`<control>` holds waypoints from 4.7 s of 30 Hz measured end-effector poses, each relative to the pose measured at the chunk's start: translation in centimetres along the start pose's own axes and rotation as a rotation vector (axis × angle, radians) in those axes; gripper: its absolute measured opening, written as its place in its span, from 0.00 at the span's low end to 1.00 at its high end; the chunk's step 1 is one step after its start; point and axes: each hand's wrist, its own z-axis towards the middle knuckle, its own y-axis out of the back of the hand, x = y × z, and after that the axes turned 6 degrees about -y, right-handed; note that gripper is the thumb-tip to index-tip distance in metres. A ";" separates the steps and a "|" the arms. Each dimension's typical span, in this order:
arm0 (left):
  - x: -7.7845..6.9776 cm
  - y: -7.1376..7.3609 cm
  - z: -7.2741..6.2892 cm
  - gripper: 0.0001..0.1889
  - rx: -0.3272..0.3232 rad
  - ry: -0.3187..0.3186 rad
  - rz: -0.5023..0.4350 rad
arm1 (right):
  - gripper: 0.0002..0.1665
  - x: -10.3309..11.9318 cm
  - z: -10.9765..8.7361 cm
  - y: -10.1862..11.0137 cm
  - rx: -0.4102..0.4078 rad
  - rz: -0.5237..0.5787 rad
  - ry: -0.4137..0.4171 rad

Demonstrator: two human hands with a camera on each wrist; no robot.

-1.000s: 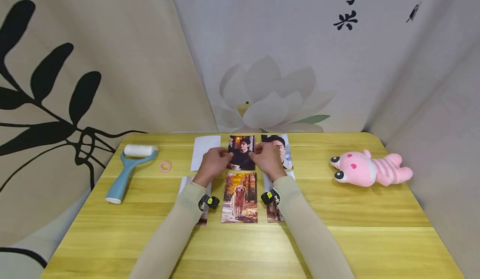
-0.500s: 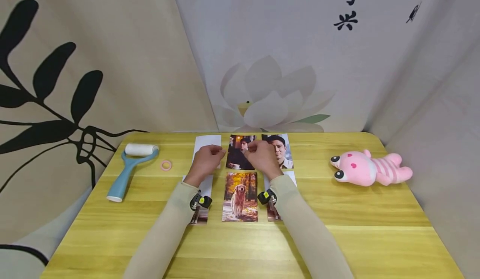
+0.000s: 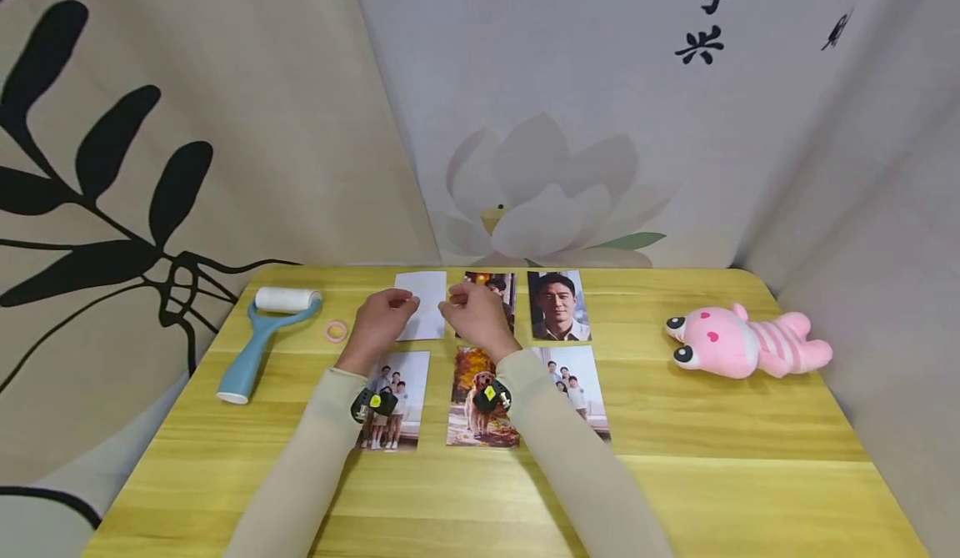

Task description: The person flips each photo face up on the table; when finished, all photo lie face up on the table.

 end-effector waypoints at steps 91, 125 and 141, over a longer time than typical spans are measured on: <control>4.0 2.5 1.6 0.51 0.334 -0.190 0.367 | 0.36 1.5 1.6 -2.6 0.135 0.064 -0.187; 4.7 3.2 1.9 0.33 0.386 -0.204 0.191 | 0.34 1.2 2.3 -2.9 0.060 0.151 -0.202; 1.1 2.8 0.5 0.23 0.176 -0.167 -0.030 | 0.21 1.6 1.0 -2.8 -0.028 0.312 -0.120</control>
